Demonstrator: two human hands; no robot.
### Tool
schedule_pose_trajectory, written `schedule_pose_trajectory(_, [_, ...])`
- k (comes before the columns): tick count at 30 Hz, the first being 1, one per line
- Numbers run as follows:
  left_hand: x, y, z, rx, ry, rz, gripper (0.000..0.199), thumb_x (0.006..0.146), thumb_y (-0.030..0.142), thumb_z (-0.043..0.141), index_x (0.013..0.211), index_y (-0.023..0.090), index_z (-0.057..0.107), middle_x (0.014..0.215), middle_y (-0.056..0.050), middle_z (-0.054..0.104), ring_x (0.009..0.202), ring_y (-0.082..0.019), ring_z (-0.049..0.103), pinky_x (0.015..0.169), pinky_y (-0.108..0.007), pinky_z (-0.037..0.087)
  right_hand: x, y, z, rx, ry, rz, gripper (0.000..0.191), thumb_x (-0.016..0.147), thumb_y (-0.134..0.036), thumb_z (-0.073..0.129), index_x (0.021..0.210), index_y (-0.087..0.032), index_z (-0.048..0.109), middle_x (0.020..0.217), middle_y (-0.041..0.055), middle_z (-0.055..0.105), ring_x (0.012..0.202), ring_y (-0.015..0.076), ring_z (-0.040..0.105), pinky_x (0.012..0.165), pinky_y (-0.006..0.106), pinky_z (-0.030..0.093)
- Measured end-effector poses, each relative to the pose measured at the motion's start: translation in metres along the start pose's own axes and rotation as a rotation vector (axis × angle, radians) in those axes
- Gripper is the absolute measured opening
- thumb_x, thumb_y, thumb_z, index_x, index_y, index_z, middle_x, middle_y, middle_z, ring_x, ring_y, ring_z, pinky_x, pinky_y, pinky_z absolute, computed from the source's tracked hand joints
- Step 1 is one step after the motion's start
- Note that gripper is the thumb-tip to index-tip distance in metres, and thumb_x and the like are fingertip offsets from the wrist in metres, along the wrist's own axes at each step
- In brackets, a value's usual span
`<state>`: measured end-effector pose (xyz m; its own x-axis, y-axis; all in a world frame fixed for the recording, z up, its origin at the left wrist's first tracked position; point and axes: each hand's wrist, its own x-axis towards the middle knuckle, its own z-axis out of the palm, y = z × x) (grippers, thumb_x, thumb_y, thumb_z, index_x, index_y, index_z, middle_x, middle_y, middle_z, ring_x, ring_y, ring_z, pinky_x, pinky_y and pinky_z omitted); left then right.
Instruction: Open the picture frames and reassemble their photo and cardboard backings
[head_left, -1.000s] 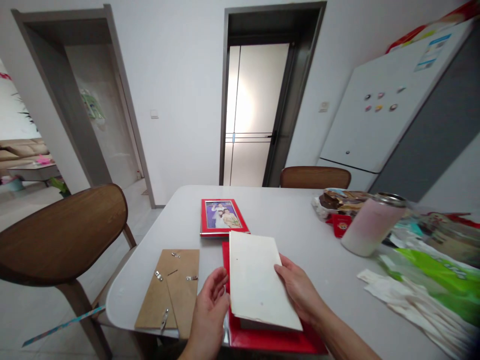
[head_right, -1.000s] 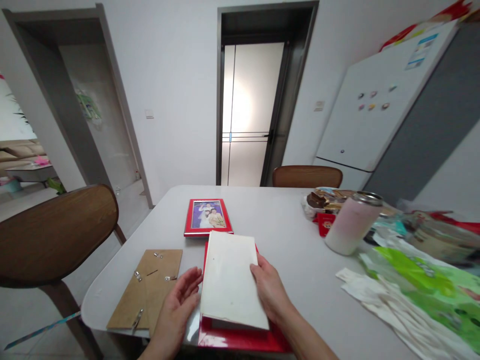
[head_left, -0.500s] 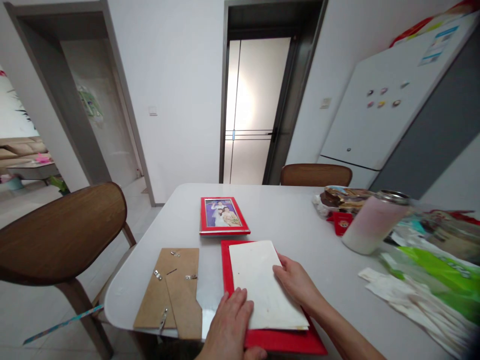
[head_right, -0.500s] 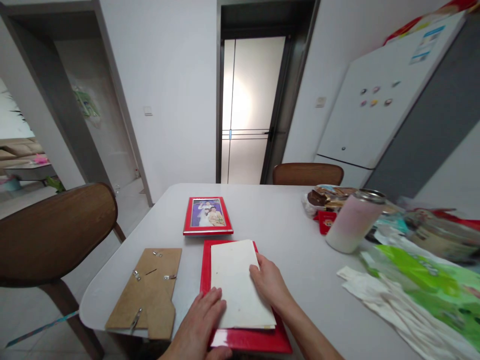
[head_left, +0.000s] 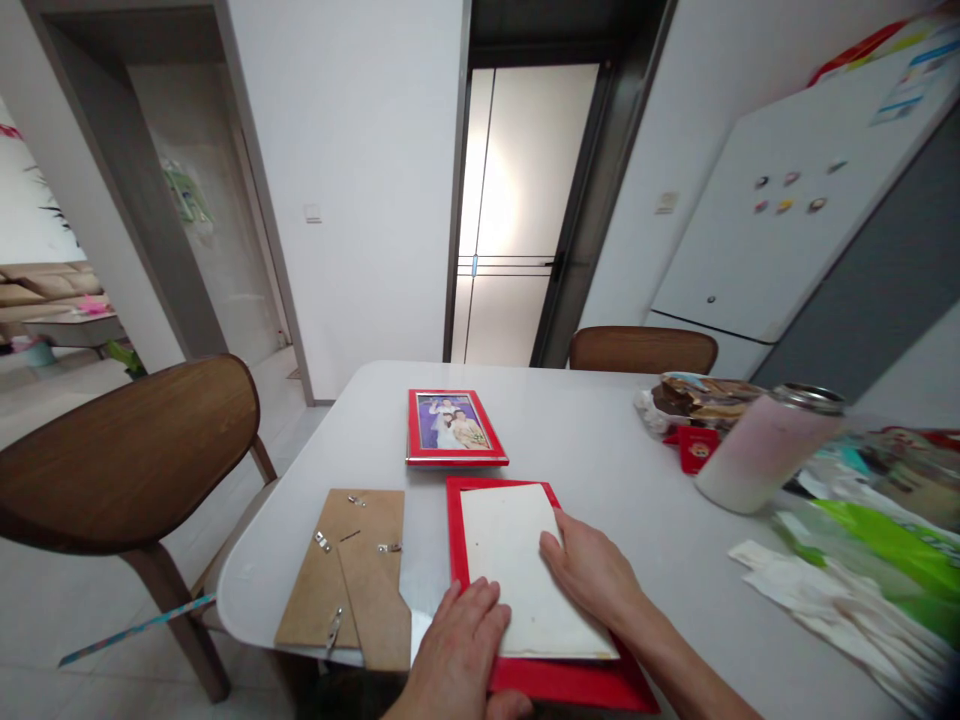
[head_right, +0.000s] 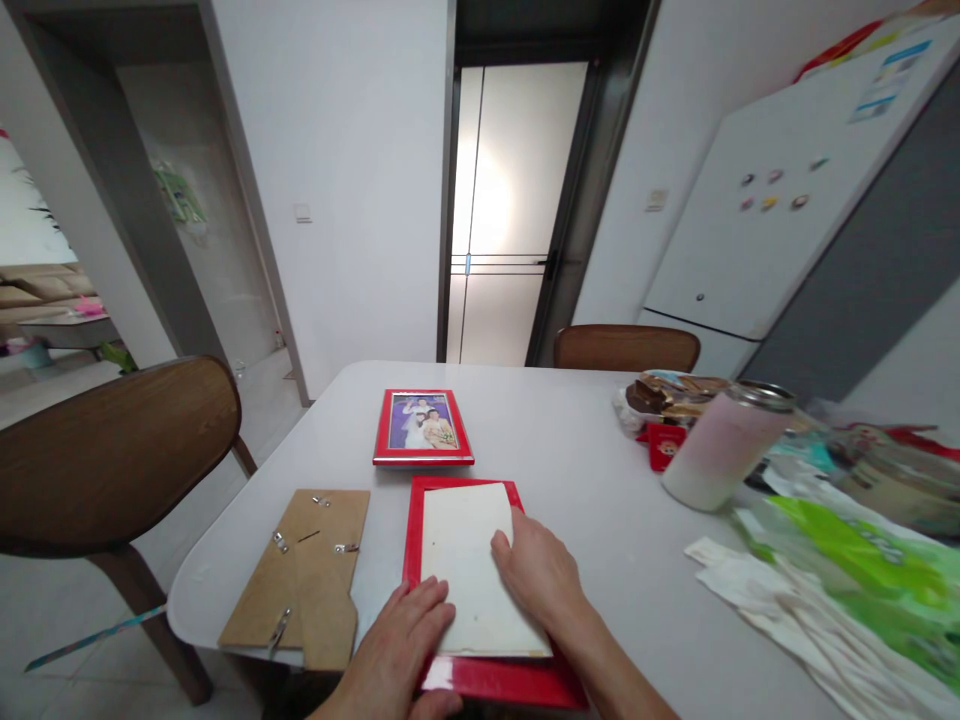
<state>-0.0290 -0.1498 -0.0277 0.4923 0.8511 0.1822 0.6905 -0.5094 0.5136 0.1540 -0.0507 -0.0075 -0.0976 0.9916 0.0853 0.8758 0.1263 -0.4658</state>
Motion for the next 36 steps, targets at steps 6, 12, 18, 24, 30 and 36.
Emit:
schedule_pose_trajectory(6, [0.004, 0.01, -0.009, 0.039, -0.046, -0.077, 0.054, 0.068, 0.033, 0.059, 0.116, 0.011, 0.046, 0.126, -0.016, 0.042, 0.118, -0.029, 0.034, 0.097, -0.048, 0.026, -0.003, -0.004, 0.01, -0.389, 0.044, -0.013, 0.033, 0.076, -0.036, 0.039, 0.099, -0.015, 0.051, 0.088, 0.0108, 0.054, 0.075, 0.023, 0.055, 0.057, 0.03, 0.037])
schedule_pose_trajectory(12, [-0.031, -0.005, -0.038, 0.106, -0.127, -0.014, 0.064, 0.073, 0.043, 0.054, 0.126, 0.015, 0.032, 0.131, -0.014, 0.033, 0.12, -0.026, 0.029, 0.098, -0.043, 0.028, -0.007, -0.024, 0.01, -0.229, 0.107, -0.15, 0.04, 0.078, -0.033, 0.039, 0.113, -0.014, 0.045, 0.098, 0.012, 0.052, 0.088, 0.0228, 0.051, 0.072, 0.033, 0.038])
schedule_pose_trajectory(18, [-0.095, -0.075, -0.071, 0.428, 0.049, -0.419, 0.073, 0.057, 0.019, 0.067, 0.123, 0.018, 0.037, 0.131, -0.015, 0.033, 0.119, -0.031, 0.03, 0.096, -0.049, 0.028, -0.047, -0.111, 0.043, 0.086, -0.125, -0.506, 0.04, 0.073, -0.038, 0.048, 0.109, -0.021, 0.05, 0.1, 0.0082, 0.053, 0.092, 0.0224, 0.046, 0.081, 0.035, 0.034])
schedule_pose_trajectory(24, [-0.113, -0.119, -0.067, 0.393, 0.221, -0.287, 0.065, 0.056, 0.022, 0.071, 0.117, 0.021, 0.046, 0.124, -0.015, 0.044, 0.112, -0.03, 0.042, 0.091, -0.04, 0.038, -0.063, -0.156, 0.071, 0.179, -0.201, -0.516, 0.05, 0.056, -0.028, 0.061, 0.104, -0.02, 0.05, 0.1, 0.0087, 0.048, 0.091, 0.0242, 0.043, 0.078, 0.039, 0.036])
schedule_pose_trajectory(30, [-0.08, -0.076, -0.062, 0.266, 0.372, -0.137, 0.058, 0.063, 0.03, 0.067, 0.117, 0.022, 0.045, 0.126, -0.013, 0.043, 0.113, -0.027, 0.042, 0.09, -0.038, 0.039, -0.06, -0.115, 0.025, 0.422, -0.128, -0.525, 0.057, 0.056, -0.012, 0.051, 0.112, -0.02, 0.046, 0.106, 0.0076, 0.044, 0.099, 0.0193, 0.042, 0.088, 0.033, 0.035])
schedule_pose_trajectory(36, [-0.005, -0.002, -0.033, 0.125, 0.092, -0.133, 0.055, 0.063, 0.022, 0.065, 0.114, 0.009, 0.048, 0.126, -0.018, 0.04, 0.116, -0.028, 0.037, 0.094, -0.039, 0.035, -0.062, -0.022, -0.01, 0.281, -0.102, -0.349, 0.042, 0.061, -0.018, 0.048, 0.103, -0.02, 0.054, 0.109, 0.0089, 0.047, 0.102, 0.0213, 0.045, 0.089, 0.037, 0.036])
